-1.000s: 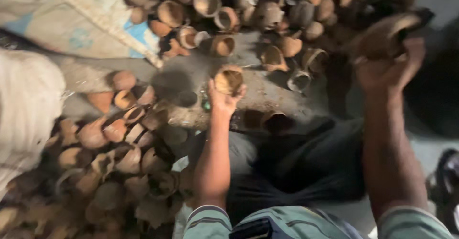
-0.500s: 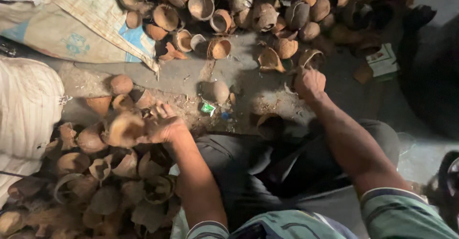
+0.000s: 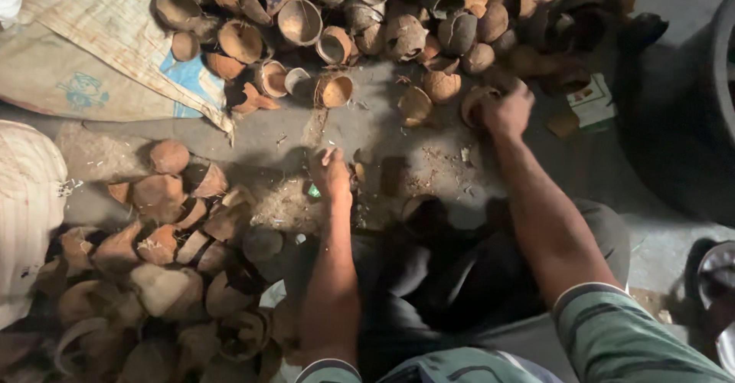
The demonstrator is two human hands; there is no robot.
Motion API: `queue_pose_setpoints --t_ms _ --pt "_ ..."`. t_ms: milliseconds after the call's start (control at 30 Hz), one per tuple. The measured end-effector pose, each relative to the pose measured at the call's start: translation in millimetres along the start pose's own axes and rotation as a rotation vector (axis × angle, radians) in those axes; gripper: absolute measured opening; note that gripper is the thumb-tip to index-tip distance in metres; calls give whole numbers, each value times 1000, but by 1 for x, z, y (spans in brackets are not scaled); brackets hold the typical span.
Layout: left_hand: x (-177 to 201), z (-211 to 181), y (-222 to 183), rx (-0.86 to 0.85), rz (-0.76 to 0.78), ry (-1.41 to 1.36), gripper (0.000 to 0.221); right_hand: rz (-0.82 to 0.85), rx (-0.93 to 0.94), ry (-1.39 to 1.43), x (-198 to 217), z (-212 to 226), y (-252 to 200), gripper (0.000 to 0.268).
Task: The person sits on the floor and repeatedly picks up coconut shells, removes fibrous husk material by hand, and discards the cleaned shells into a pile. The task involves handling shells one at a time and separating debris from the shells.
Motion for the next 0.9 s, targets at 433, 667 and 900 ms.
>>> queue_pose_setpoints --t_ms 433,667,900 --pt "-10 -101 -44 0 605 -51 41 253 43 566 -13 122 -99 16" --pt "-14 -92 -44 120 579 -238 39 251 478 373 -14 138 -117 20" --pt "-17 -64 -39 -130 366 430 35 -154 -117 783 68 59 -19 14"
Point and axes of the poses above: each hand's wrist, its own y-axis towards the middle knuckle, its own x-axis out of the back of the hand, z = x × y, the point moved 2 cm from there along y, towards the middle knuckle, and after that the axes turned 15 degrees about y, right-handed, at the moved point
